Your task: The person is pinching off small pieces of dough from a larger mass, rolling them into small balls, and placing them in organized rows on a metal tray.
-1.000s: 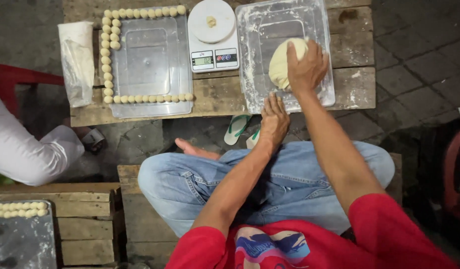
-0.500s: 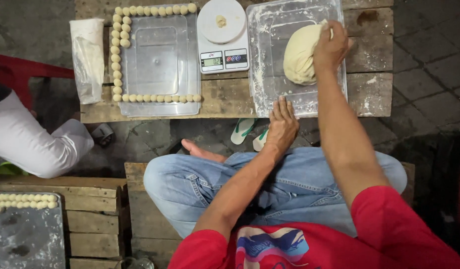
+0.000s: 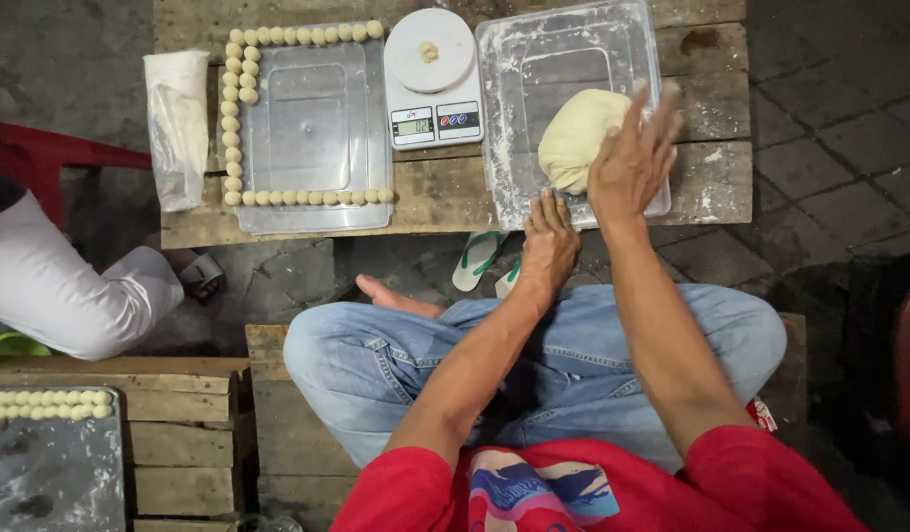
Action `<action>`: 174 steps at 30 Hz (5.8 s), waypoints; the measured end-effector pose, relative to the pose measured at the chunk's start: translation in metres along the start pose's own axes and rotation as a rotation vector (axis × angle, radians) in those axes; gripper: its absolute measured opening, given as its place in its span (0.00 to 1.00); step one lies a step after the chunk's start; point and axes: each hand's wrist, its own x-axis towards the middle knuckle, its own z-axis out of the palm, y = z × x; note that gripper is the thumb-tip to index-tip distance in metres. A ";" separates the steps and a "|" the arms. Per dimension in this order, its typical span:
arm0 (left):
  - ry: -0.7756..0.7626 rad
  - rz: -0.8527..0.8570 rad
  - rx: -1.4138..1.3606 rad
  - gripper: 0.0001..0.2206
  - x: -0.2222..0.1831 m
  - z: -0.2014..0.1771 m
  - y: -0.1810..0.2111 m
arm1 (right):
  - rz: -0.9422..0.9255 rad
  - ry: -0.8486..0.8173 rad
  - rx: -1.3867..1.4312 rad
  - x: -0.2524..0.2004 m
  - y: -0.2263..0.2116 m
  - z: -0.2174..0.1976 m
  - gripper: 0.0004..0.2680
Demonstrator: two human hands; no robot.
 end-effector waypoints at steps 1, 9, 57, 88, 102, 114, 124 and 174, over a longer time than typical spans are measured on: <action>-0.003 0.000 -0.001 0.22 -0.002 0.003 0.001 | 0.001 -0.003 -0.001 -0.001 -0.003 0.001 0.23; -0.057 0.016 -0.021 0.24 -0.005 0.007 0.001 | -0.185 -0.039 0.023 0.014 -0.008 0.039 0.32; 0.173 -0.568 -0.358 0.09 0.205 0.033 -0.258 | -0.148 -0.159 0.418 0.050 0.004 -0.002 0.17; -0.105 -0.539 -1.481 0.09 0.114 -0.081 -0.140 | 0.077 -0.253 0.942 0.029 -0.020 -0.004 0.04; 0.005 -0.751 -1.675 0.13 0.118 -0.081 -0.147 | -0.273 -0.049 0.365 0.050 0.005 -0.021 0.12; -0.061 -0.743 -1.710 0.13 0.116 -0.083 -0.143 | 0.077 -0.211 0.401 0.050 0.021 -0.003 0.10; -0.078 -0.747 -1.708 0.12 0.116 -0.087 -0.138 | 0.002 -0.208 0.333 0.050 0.026 0.004 0.10; -0.377 -0.970 -2.189 0.13 0.113 -0.077 -0.129 | 0.023 -0.390 1.263 0.031 0.003 0.000 0.10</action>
